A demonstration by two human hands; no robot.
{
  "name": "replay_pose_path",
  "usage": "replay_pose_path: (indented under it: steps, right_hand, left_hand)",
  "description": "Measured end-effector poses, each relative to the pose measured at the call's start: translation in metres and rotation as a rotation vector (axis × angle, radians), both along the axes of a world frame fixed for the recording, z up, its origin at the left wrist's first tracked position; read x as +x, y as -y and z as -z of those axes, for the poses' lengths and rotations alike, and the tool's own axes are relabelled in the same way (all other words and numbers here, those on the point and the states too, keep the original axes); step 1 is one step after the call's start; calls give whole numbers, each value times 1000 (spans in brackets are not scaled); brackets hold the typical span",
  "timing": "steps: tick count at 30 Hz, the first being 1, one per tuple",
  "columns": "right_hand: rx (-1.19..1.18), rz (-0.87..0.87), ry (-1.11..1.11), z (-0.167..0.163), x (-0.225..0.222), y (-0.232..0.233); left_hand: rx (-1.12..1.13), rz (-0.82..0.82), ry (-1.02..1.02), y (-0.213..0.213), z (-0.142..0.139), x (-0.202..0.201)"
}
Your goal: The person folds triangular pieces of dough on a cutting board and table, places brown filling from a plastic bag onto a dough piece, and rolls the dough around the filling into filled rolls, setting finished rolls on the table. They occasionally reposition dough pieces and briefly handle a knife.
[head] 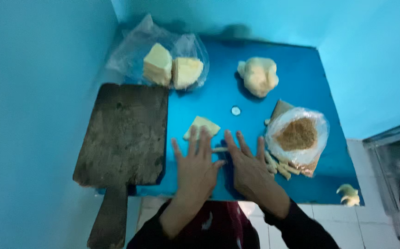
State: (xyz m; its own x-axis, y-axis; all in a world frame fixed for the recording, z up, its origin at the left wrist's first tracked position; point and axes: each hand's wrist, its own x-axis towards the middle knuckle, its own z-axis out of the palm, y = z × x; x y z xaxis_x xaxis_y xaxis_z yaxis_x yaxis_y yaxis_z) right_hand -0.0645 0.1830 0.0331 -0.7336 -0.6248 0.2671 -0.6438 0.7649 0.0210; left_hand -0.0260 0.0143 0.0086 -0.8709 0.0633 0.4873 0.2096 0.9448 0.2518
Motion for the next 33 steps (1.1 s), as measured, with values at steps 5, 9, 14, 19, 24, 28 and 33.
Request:
replay_pose_path:
  steps: [5, 9, 14, 19, 24, 28, 33]
  right_hand:
    - [-168, 6, 138, -6, -5, 5]
    - [105, 199, 80, -33, 14, -7]
    - [-251, -34, 1, -35, -7, 18]
    - [-262, -181, 134, -7, -59, 58]
    - [-359, -216, 184, 2, -74, 51]
    - [-478, 22, 463, 12, -92, 57]
    - [-870, -13, 438, -21, -106, 40]
  left_hand:
    - [-146, -223, 57, 15, 12, 9]
    - [-89, -202, -57, 21, 23, 10]
    - [-15, -104, 17, 14, 29, 14]
    - [23, -77, 59, 12, 31, 10]
    - [-91, -13, 40, 11, 33, 5]
    - [18, 46, 117, 10, 33, -3]
    - [-62, 3, 135, 11, 33, -6]
